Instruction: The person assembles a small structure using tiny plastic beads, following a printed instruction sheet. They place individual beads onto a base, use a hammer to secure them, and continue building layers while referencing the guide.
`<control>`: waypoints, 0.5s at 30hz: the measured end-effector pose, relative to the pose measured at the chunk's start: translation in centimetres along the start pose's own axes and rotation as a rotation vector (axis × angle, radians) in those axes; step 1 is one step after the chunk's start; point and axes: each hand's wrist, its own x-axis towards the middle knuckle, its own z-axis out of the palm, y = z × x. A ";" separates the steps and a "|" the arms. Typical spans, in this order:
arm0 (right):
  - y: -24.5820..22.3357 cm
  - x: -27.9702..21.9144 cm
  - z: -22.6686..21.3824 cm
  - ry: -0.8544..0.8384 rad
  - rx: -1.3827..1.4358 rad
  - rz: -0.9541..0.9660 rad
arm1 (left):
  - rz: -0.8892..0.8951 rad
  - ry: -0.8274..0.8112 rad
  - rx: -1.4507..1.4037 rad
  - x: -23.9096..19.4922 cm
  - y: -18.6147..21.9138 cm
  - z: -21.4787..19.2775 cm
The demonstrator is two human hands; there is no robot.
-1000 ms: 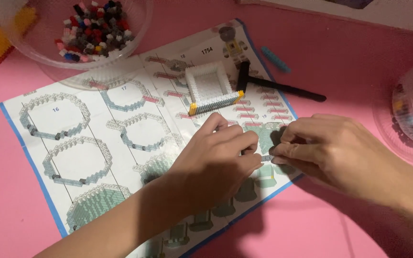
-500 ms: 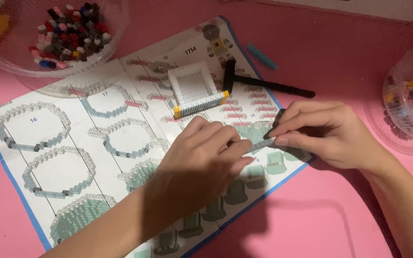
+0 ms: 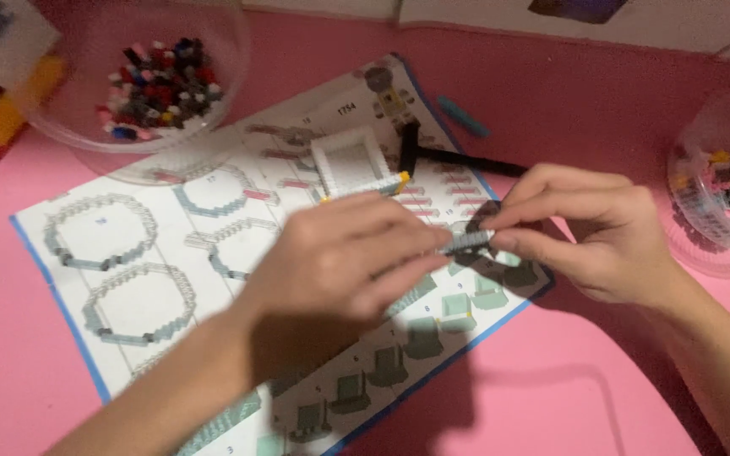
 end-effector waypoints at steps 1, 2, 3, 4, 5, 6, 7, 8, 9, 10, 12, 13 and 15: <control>-0.4 0.7 0.0 0.021 -0.026 -0.022 | -0.026 -0.009 -0.048 0.3 -0.4 -1.2; -0.7 1.3 0.0 0.046 -0.053 -0.046 | -0.048 -0.019 -0.096 0.6 -0.7 -2.3; -1.0 2.4 0.1 0.046 -0.051 -0.054 | -0.046 -0.019 -0.088 0.4 -1.2 -3.2; -1.4 3.6 0.2 0.042 -0.138 -0.117 | -0.051 0.064 -0.039 0.3 -1.7 -4.1; -1.7 4.8 0.3 0.038 -0.225 -0.179 | -0.055 0.147 0.010 0.1 -2.2 -5.0; -1.3 5.7 0.6 0.040 -0.227 -0.186 | -0.051 0.148 0.016 -0.2 -2.2 -5.0; -0.9 6.5 0.9 0.012 -0.209 -0.165 | -0.121 0.215 0.066 -0.5 -2.2 -5.1; -0.5 7.3 1.2 -0.020 -0.192 -0.140 | -0.194 0.283 0.113 -0.9 -2.3 -5.0; -0.2 7.6 1.4 -0.020 -0.194 -0.143 | -0.191 0.285 0.115 -1.0 -2.6 -4.7; 0.0 8.0 1.9 -0.043 -0.165 -0.163 | -0.217 0.259 0.070 -1.4 -2.8 -4.5; 0.3 8.6 2.5 -0.068 -0.133 -0.188 | -0.245 0.234 0.030 -2.0 -3.1 -4.3; 0.2 8.7 2.6 -0.085 -0.150 -0.187 | -0.249 0.206 0.036 -2.2 -3.3 -4.3; 0.2 8.7 2.9 -0.115 -0.158 -0.179 | -0.270 0.180 0.039 -2.7 -3.3 -4.0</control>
